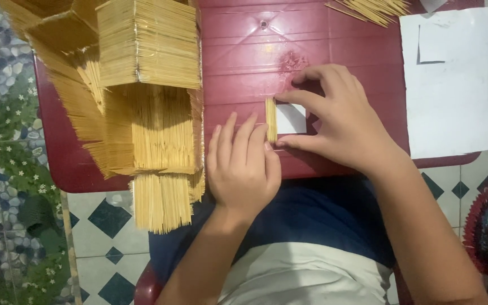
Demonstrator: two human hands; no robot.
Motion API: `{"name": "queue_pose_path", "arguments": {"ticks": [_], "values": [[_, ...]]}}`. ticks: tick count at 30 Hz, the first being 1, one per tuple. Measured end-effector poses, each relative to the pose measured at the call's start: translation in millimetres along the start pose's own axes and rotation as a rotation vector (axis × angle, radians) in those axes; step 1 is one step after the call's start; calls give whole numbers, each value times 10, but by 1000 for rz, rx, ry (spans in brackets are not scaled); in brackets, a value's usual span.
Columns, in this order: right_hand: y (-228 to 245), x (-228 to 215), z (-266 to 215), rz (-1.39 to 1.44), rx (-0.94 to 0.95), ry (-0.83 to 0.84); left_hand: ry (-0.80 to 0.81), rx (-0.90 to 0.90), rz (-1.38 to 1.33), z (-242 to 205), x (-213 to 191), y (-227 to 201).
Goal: Assembling a craft model by gluing small wooden sticks onto a template and manipulating foam pieces.
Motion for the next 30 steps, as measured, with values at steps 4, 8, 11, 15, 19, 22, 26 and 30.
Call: {"name": "queue_pose_path", "arguments": {"ticks": [4, 8, 11, 15, 19, 22, 26, 30], "values": [[-9, 22, 3, -31, -29, -18, -4, 2, 3, -9, 10, 7], [-5, 22, 6, -24, -25, -19, -3, 6, 4, -2, 3, 10], [3, 21, 6, -24, -35, -24, -9, 7, -2, -2, 0, 10], [-30, 23, -8, -9, -58, -39, 5, 2, -5, 1, -7, 6], [11, -4, -2, 1, -13, 5, -9, 4, -4, 3, -3, 1], [47, -8, 21, -7, -16, -8, -17, -2, -5, 2, -1, 5], [30, 10, 12, -22, -24, -8, -10, 9, -13, 3, -6, 11], [49, 2, 8, -9, -10, -2, -12, 8, 6, 0, -1, 9]]}}
Point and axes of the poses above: each hand's wrist, its own z-axis towards the middle knuckle, its own x-axis out of the palm, y = z × x, the point moved 1 cm from there along z, towards the middle knuckle, and after that the axes turned 6 degrees about z, right-handed, at the moved point
